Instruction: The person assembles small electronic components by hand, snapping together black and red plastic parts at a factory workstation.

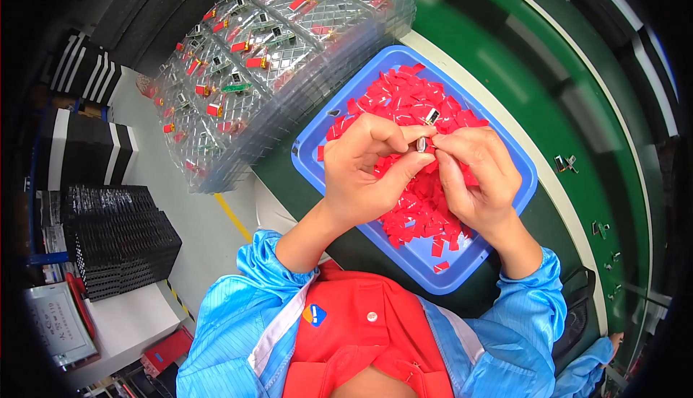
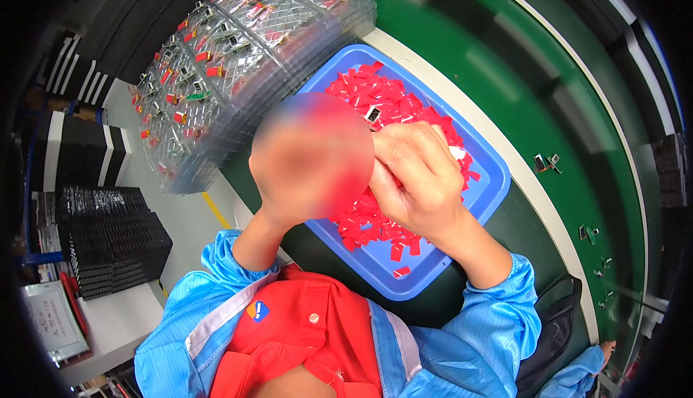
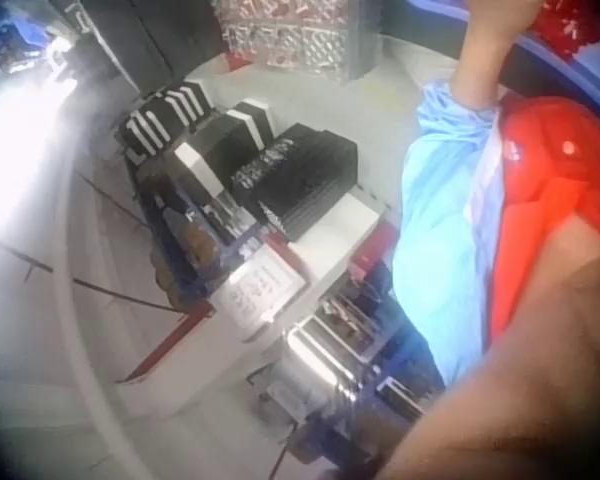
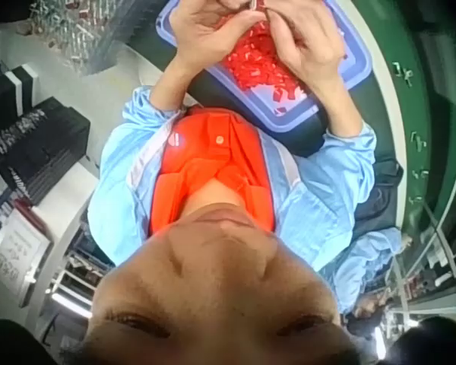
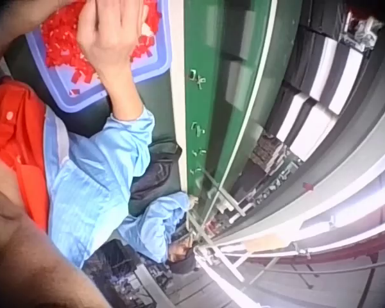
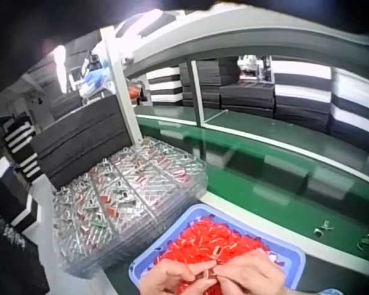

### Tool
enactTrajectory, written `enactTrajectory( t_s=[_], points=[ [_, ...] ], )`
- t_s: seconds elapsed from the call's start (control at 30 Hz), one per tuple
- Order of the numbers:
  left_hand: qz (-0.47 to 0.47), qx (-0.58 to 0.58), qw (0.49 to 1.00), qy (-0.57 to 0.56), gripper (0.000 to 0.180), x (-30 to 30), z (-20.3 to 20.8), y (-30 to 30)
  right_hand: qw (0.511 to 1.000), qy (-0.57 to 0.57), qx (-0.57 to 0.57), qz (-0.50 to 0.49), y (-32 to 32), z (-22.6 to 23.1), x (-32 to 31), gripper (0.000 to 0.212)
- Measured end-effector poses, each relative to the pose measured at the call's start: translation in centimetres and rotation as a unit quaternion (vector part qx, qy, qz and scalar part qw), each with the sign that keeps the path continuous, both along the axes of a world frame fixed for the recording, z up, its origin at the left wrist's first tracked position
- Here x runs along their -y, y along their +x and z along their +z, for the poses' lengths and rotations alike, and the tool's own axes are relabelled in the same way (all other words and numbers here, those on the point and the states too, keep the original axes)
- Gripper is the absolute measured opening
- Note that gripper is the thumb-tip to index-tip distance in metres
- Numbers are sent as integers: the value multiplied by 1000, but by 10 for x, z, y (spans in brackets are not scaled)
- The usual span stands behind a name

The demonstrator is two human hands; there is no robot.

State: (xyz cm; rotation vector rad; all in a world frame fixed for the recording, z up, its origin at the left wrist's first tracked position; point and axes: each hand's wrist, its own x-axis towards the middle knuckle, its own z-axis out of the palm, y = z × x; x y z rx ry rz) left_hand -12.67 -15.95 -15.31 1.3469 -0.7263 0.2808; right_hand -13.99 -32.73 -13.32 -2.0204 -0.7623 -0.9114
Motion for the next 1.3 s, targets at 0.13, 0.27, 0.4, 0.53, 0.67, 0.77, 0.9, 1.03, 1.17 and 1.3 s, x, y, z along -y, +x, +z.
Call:
enactTrajectory(
  t_s=[0.13, 0.27, 0.4, 0.53, 0.67, 0.77, 0.9, 1.03, 1.17, 1.3],
  points=[
    [-34, -77, 995, -57, 27, 3, 3, -1, 999, 18, -31, -11, 0, 4, 2, 20],
    [-34, -106, 990, -83, 25, 3, -1, 2, 980, 60, -192, 4, 10, 10, 10, 27],
    [-89, -129, 982, -102, 24, 6, -5, 6, 967, 6, -256, 13, 17, -1, 19, 23],
    [124, -42, 972, 194, 32, -14, 10, 28, 971, -76, -214, -79, 44, -8, 58, 18],
    [382, 228, 806, 390, 22, -70, 34, 72, 915, -161, -240, -281, 70, -21, 137, 21],
    [445, 198, 683, 544, 26, -110, 44, 74, 908, -172, -228, -306, 90, -53, 177, 26],
    [427, 167, 698, 549, 25, -109, 38, 70, 930, -130, -217, -266, 85, -36, 148, 31],
    [343, 43, 888, 304, 22, -59, 30, 46, 983, -78, -104, -126, 68, -18, 82, 30],
    [159, -108, 976, 102, 20, -23, 24, 15, 996, -5, -87, -35, 39, -3, 39, 24],
    [55, -106, 993, 24, 17, -6, 15, 4, 997, -29, -67, -11, 14, 7, 20, 24]
  ],
)
